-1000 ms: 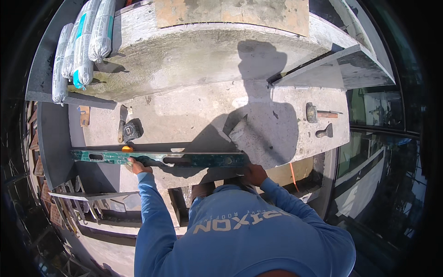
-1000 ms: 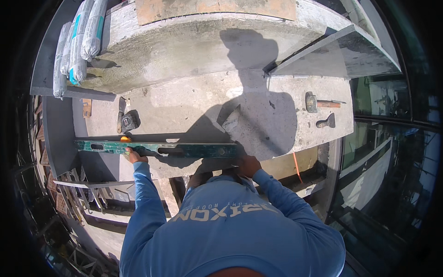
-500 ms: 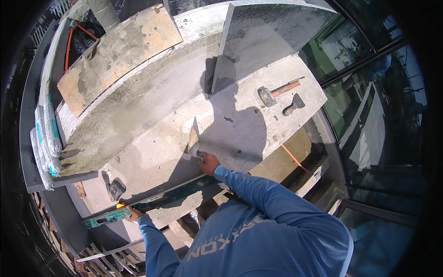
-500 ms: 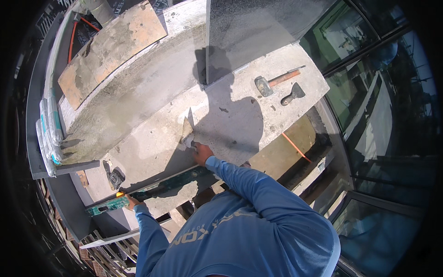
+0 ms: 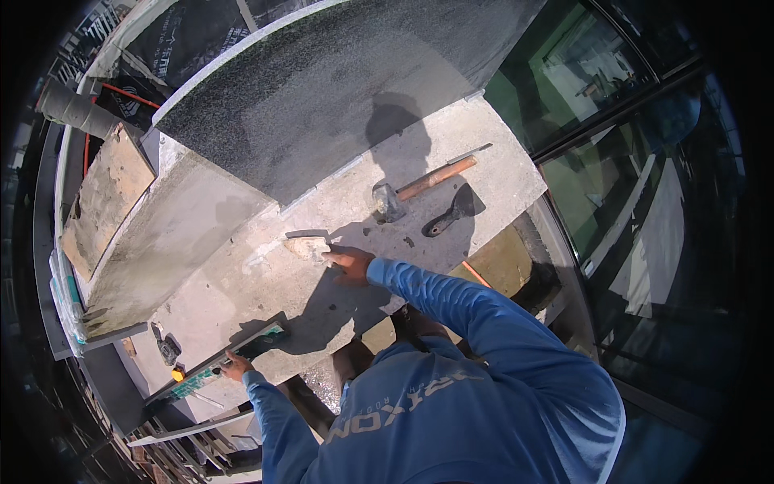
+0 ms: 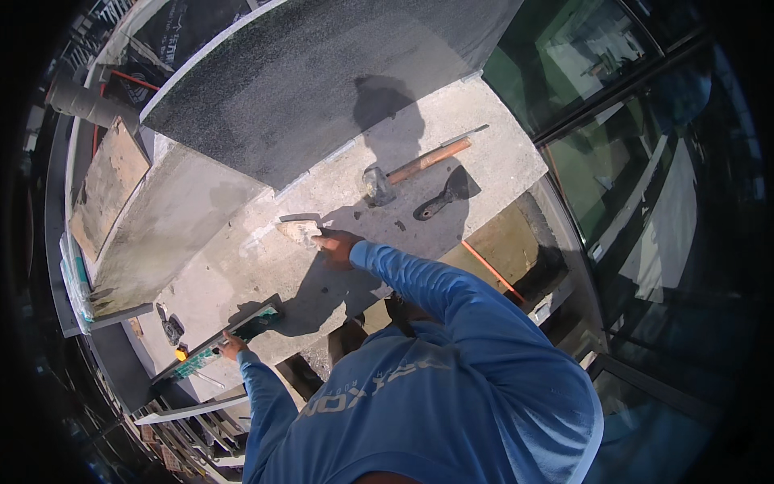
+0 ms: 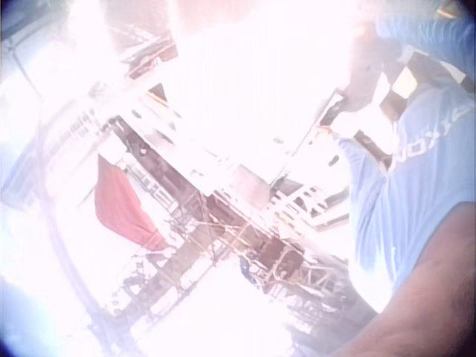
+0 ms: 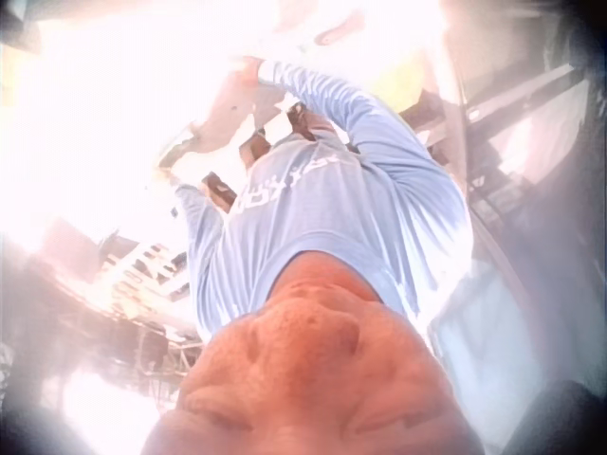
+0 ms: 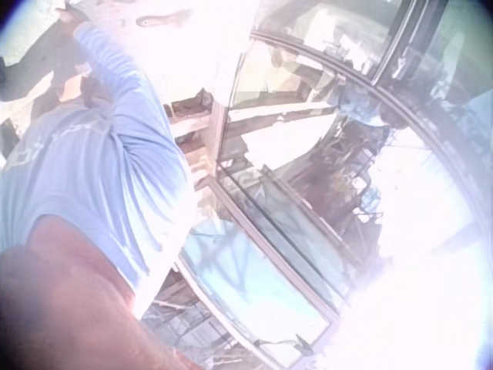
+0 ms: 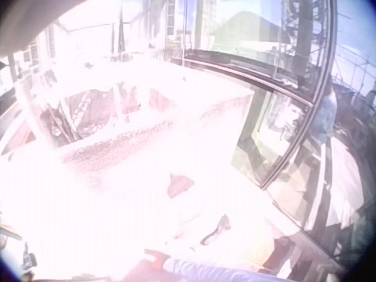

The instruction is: The person spreads mortar on a concrete ledge, then repeatedly lifts, positions, and taps a large stone slab into place using a hammer and a level. The person adjusts the slab multiple times to align it with the surrounding structure.

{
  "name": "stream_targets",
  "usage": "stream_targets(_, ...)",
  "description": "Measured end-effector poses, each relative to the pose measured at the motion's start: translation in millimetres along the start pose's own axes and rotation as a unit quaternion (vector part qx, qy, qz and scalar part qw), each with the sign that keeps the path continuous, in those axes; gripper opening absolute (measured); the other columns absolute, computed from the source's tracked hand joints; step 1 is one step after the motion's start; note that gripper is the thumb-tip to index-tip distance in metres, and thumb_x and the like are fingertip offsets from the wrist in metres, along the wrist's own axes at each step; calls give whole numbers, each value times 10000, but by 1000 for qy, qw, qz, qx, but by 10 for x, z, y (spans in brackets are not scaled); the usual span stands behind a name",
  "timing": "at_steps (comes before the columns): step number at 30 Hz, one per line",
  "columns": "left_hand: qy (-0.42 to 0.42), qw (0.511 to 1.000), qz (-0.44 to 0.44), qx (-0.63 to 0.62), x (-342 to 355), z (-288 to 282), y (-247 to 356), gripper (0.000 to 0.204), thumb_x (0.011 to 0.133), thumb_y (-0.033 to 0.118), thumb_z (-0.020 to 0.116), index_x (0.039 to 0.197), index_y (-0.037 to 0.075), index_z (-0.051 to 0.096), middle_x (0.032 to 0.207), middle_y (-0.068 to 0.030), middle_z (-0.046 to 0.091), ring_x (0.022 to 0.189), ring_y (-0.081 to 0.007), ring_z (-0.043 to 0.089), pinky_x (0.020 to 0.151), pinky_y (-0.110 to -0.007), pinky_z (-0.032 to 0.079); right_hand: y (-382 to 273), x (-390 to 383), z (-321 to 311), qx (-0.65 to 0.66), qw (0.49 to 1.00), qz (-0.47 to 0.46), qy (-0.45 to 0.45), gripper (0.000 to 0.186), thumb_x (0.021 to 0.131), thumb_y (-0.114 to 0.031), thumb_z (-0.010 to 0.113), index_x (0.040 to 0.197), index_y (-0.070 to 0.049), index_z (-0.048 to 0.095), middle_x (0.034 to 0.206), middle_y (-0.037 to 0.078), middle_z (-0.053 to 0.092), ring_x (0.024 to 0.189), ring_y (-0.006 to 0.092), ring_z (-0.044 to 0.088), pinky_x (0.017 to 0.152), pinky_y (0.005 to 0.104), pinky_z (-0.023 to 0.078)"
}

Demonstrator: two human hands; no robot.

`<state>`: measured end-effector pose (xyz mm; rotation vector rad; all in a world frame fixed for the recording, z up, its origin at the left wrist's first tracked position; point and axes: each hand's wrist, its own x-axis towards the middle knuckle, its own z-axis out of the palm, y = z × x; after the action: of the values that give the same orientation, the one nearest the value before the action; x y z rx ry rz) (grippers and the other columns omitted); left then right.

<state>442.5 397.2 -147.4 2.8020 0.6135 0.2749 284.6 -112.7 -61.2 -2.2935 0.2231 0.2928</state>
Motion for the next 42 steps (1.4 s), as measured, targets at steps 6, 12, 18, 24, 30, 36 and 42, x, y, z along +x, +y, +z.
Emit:
stream_targets(6, -83, 909, 219, -345, -740, -1362, 2428, 509, 1028, 327, 579, 1383, -31, 515, 1420, -207, 522, 1328, -314, 492, 1115, -449, 351, 366, -362, -121, 41, 979, 72, 184, 527, 900, -211, 621, 1393, -61, 516, 1351, 240, 552, 1255, 444, 506, 1049, 492, 440)
stream_targets(12, 77, 690, 476, -540, -451, -2746, 4932, 448, 1031, 283, 570, 1350, -30, 536, 1295, -176, 574, 1166, -271, 583, 976, -391, 482, 1488, -713, -1446, -170, 950, 98, 243, 510, 840, -42, 591, 1348, -81, 562, 1378, 173, 535, 1250, 418, 503, 1053, 499, 432)
stream_targets(18, 223, 581, 545, -562, -405, -2791, 5889, 600, 957, 338, 682, 1372, -25, 444, 1259, -173, 547, 1093, -263, 617, 940, -381, 503, 1501, -394, -1813, -292, 931, 219, 18, 460, 950, -336, 613, 1392, -219, 563, 1460, 106, 512, 1394, 343, 408, 1134, 612, 298)
stream_targets(24, 149, 557, 437, -690, -519, -2349, 6036, 698, 949, 396, 684, 1378, -49, 358, 1208, -191, 550, 1035, -232, 618, 944, -363, 498, 1865, -389, -1648, -262, 957, 92, 79, 360, 895, -297, 701, 1242, -210, 661, 1258, 53, 614, 1229, 296, 521, 1056, 557, 377)
stream_targets(30, 229, 738, 329, -544, -603, -2041, 5905, 872, 931, 749, 449, 1206, -76, 387, 974, -107, 525, 934, -227, 529, 921, -330, 420, 2092, -158, -1948, -269, 960, -14, -80, 410, 932, -426, 629, 1208, -123, 631, 1176, 151, 608, 1148, 379, 558, 982, 535, 436)
stream_targets(36, 158, 686, 365, -609, -544, -1889, 5823, 838, 926, 655, 578, 1275, -75, 359, 1149, -168, 525, 1004, -206, 527, 887, -335, 447, 1601, -25, -2232, -276, 943, -28, -184, 436, 972, -450, 556, 1160, -59, 601, 1076, 221, 675, 968, 417, 666, 851, 518, 516)
stream_targets(42, 167, 618, 508, -577, -345, -1920, 5854, 720, 908, 478, 716, 1259, -70, 406, 822, -134, 632, 690, -268, 652, 621, -336, 505, 1022, 396, -2124, -261, 957, -102, -70, 435, 978, -462, 542, 1130, -61, 612, 1008, 209, 686, 854, 407, 693, 729, 512, 558)
